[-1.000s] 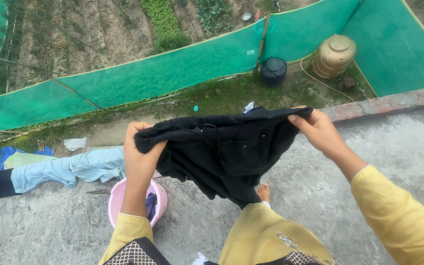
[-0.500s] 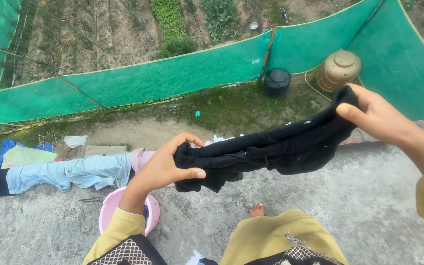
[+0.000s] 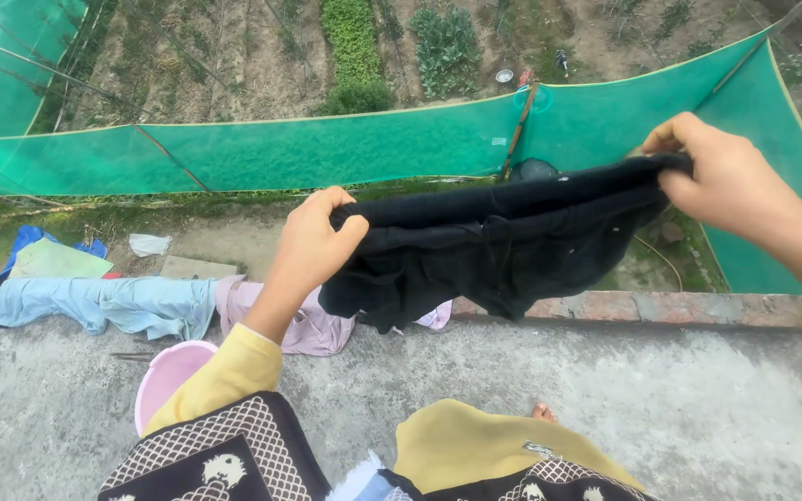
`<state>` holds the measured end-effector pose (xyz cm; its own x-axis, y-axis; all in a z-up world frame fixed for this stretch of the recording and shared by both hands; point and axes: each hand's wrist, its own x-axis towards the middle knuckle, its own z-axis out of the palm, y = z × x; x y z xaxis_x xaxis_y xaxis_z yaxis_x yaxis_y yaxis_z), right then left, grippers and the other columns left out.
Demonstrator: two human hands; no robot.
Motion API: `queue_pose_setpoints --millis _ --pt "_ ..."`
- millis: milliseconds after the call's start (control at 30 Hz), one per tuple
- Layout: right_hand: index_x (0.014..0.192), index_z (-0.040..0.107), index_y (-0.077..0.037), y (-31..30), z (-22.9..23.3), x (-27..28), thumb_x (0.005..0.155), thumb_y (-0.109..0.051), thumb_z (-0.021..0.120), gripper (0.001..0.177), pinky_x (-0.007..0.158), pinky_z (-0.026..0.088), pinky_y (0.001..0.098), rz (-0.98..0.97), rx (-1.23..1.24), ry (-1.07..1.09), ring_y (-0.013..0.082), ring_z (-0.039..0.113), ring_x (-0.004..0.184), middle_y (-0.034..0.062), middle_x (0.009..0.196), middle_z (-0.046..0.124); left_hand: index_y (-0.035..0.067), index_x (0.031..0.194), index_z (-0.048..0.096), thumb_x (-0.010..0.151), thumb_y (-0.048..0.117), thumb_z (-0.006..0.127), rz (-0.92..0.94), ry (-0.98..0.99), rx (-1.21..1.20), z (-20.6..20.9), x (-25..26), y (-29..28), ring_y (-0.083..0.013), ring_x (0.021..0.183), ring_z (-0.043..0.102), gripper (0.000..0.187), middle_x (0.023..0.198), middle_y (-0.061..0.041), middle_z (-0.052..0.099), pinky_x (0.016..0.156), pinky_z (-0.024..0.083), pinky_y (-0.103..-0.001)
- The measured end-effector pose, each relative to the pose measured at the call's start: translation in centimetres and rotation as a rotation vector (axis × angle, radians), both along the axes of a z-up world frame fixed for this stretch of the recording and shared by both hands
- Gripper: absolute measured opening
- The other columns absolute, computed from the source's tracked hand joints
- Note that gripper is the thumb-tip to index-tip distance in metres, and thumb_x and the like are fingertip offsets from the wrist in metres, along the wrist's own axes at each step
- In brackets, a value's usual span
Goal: Taking wet clothes from a pink bucket and laying them over a concrete ledge to air dry.
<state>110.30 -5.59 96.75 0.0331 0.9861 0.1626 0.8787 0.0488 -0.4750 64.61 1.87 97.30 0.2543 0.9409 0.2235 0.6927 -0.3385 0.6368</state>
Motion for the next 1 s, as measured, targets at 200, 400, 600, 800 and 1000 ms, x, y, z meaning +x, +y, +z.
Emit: queue_pose_setpoints --millis 200,400,600,800,1000 --pt "0.122 0.055 -0.002 5.7 -3.5 5.5 0.107 -0.027 0.062 0.030 0.088 0.053 0.0514 -0.275 -0.079 0.417 0.0369 0.069 0.100 0.0148 0.110 0.069 0.006 0.098 0.064 0.085 0.020 0.069 0.098 -0.329 0.031 -2.9 5.8 0.6 -0.0151 0.080 0.063 0.019 0.086 -0.003 0.068 0.075 0.052 -0.031" --pt "0.121 0.061 -0.011 7.4 -6.4 6.3 0.106 -0.032 0.052 0.028 0.103 0.051 0.0481 -0.315 -0.308 1.673 0.0273 0.067 0.118 0.0082 0.119 0.070 0.012 0.101 0.057 0.090 0.025 0.072 0.070 -0.955 -0.610 -7.7 8.5 3.0 -0.0126 0.089 0.056 0.023 0.095 0.005 0.061 0.075 0.044 -0.032" --pt "0.121 0.061 -0.008 8.7 -6.8 9.9 0.107 -0.024 0.057 0.021 0.100 0.057 0.0419 -0.108 -0.233 1.615 0.0219 0.070 0.111 0.0063 0.121 0.071 0.008 0.089 0.061 0.075 0.039 0.085 0.052 -0.010 -0.267 -3.7 13.2 1.0 -0.0239 0.078 0.068 0.042 0.083 -0.012 0.069 0.072 0.052 -0.038" --pt "0.120 0.066 -0.010 6.2 0.1 13.2 0.091 -0.017 0.079 0.032 0.072 0.053 0.0386 -0.019 -0.035 0.293 0.0226 0.064 0.090 0.0113 0.101 0.064 0.004 0.085 0.060 0.084 0.029 0.077 0.151 0.094 0.120 -4.6 13.2 2.0 -0.0391 0.084 0.066 0.030 0.089 -0.019 0.066 0.070 0.048 -0.049" --pt "0.117 0.074 -0.012 5.3 -1.5 15.2 0.085 -0.013 0.088 0.035 0.079 0.056 0.0393 -0.063 0.327 -0.253 0.0271 0.063 0.092 0.0133 0.107 0.057 0.006 0.093 0.054 0.086 0.026 0.075 0.264 -0.156 0.027 -4.8 14.3 3.3 -0.0365 0.082 0.067 0.030 0.086 -0.014 0.066 0.072 0.051 -0.046"
